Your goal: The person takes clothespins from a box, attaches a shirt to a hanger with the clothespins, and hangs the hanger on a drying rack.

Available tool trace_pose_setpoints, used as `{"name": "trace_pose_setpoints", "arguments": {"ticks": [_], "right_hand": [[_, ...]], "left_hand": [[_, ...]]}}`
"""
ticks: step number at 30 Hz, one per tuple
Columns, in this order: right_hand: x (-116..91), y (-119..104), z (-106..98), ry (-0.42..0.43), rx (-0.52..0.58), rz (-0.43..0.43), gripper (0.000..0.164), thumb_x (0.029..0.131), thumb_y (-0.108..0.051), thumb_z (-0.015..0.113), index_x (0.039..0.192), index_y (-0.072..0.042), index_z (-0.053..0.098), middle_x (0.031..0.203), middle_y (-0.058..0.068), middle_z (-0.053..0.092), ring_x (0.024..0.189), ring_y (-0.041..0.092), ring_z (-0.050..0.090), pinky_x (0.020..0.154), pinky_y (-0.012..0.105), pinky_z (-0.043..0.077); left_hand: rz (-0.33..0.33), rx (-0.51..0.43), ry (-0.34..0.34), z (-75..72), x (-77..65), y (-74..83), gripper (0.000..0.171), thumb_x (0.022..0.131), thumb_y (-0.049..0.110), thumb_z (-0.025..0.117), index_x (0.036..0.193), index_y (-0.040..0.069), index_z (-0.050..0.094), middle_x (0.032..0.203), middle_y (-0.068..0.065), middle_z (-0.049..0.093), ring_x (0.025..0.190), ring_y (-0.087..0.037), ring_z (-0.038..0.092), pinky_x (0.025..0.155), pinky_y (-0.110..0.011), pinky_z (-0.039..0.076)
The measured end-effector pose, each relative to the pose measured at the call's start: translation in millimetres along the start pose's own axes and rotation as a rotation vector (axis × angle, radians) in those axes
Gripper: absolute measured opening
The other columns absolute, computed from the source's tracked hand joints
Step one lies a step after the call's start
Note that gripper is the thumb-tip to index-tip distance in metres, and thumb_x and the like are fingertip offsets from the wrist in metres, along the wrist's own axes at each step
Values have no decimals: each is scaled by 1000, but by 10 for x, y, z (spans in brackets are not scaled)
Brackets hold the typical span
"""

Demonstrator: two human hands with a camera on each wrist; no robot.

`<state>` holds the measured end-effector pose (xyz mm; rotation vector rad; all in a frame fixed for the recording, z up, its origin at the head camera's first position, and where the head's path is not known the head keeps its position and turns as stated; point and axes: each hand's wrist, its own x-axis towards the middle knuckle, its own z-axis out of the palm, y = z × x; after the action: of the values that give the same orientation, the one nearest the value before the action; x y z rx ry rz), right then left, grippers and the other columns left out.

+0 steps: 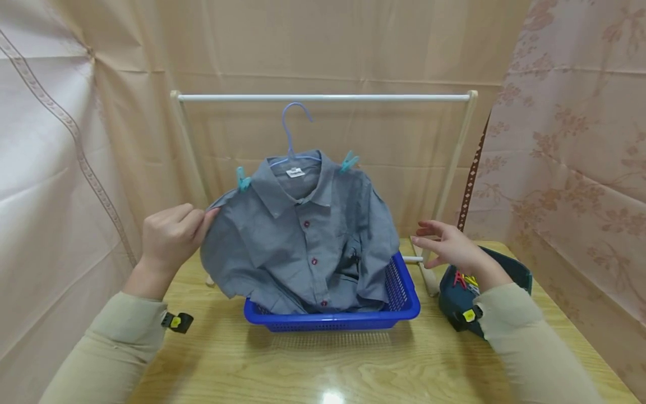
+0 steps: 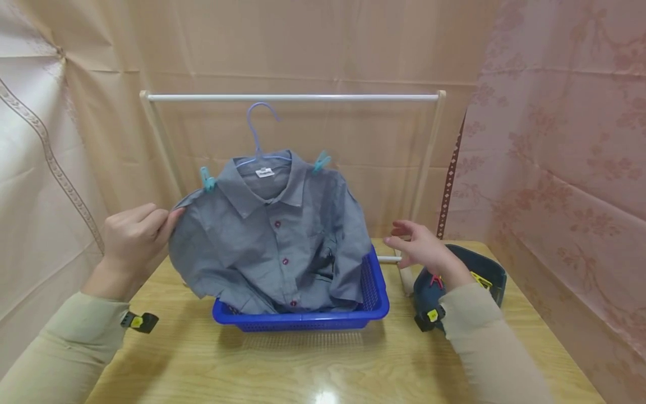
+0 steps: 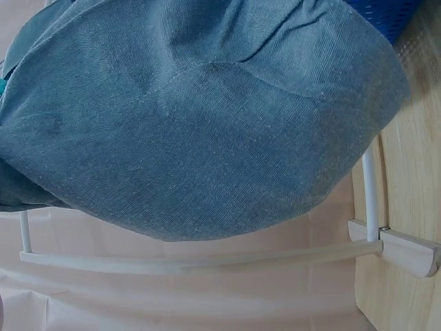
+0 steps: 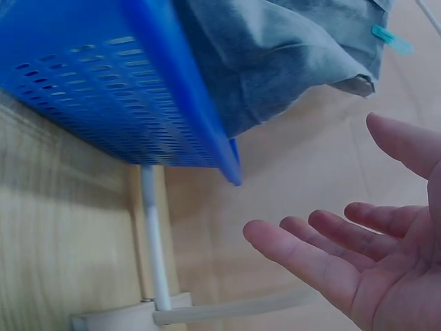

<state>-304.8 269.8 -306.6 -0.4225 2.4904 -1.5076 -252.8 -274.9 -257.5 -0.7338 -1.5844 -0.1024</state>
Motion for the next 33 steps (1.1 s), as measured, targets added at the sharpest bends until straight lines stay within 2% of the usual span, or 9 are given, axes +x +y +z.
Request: {"name": "trace_pose_setpoints", "arguments": {"ticks": [13,19,28,33], "right_hand": [[0,190,200,-54,66,36,84,101,-32,66,160,2,16,155,32,29,133,51,44,79,51,60],[27,293,277,-63,124,47,83,103,-26,65,160,2,12,155,35,27,134,56,41,79,53,60],[60,384,348,-60,104,59,86,102,-26,66,162,-1,10,155,34,29,133,53,44,78,51,60],[52,398,372,-65,83,79,82,100,-25,68,159,2,19,152,34,35,130,52,48,76,50,61]], "left_hand": [[1,19,-22,-14,-122,-66,49,100,22,63,57,6,46,53,-4,40,34,-18,28,30,-37,21],[2,22,-22,-18,-137,-66,49,100,22,63,57,6,46,53,-5,40,34,-19,28,30,-37,22],[2,16,-28,-29,-136,-57,51,103,23,61,57,4,48,52,-6,42,33,-19,30,29,-37,23],[5,11,-37,-33,-144,-53,51,103,23,61,58,3,48,53,-6,43,33,-20,31,29,-37,24]]}}
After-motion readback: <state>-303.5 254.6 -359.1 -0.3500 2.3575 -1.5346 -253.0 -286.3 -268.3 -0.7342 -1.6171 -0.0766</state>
